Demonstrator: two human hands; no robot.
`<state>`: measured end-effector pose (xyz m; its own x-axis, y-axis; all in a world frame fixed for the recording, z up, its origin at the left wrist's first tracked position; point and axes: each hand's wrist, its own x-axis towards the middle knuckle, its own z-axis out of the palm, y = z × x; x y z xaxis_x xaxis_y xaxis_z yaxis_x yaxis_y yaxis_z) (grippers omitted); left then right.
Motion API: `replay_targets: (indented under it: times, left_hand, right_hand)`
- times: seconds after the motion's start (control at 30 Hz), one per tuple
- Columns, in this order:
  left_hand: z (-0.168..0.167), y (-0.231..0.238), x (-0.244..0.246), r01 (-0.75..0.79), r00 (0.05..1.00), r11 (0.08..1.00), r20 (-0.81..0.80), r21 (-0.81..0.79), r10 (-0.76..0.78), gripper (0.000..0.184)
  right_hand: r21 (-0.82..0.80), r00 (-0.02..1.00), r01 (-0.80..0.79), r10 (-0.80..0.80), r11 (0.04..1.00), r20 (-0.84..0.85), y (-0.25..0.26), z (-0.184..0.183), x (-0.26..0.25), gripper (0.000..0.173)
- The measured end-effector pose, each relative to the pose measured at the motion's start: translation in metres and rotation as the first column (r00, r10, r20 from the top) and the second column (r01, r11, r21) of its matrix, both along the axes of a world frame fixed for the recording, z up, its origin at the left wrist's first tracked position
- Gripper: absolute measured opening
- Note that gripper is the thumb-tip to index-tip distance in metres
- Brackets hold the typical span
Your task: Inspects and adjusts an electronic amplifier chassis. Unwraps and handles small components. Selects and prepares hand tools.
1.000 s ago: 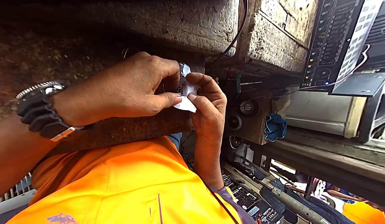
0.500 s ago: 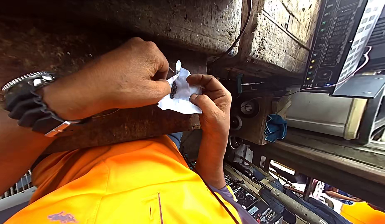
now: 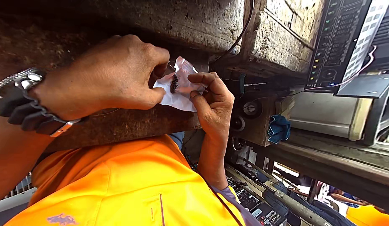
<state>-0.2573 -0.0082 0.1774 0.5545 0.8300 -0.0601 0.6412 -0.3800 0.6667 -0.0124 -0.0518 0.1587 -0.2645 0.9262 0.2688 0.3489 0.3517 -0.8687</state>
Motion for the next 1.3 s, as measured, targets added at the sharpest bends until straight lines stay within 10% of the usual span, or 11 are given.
replay_targets:
  times: [0.1,0.4,0.6,1.3]
  left_hand:
    - [-0.005,0.001,0.007,-0.049,0.998,0.997,0.037,0.056,0.047,0.046]
    - [-0.004,0.012,0.004,-0.097,0.904,0.948,0.372,-0.303,0.212,0.011]
    - [-0.006,0.014,0.008,-0.132,0.902,0.909,0.331,-0.395,0.275,0.012]
    - [-0.007,0.016,-0.012,-0.116,0.955,0.951,0.231,-0.285,0.186,0.007]
  right_hand:
    - [0.054,0.996,-0.005,0.0,0.999,0.087,-0.007,0.007,-0.007,0.032]
    - [0.171,0.975,0.031,-0.067,0.985,0.21,0.006,0.0,-0.006,0.025]
    - [0.167,0.991,-0.011,-0.012,0.986,0.136,0.014,-0.012,-0.01,0.048]
    - [0.638,0.966,-0.043,-0.132,0.769,0.223,0.013,-0.002,-0.024,0.025]
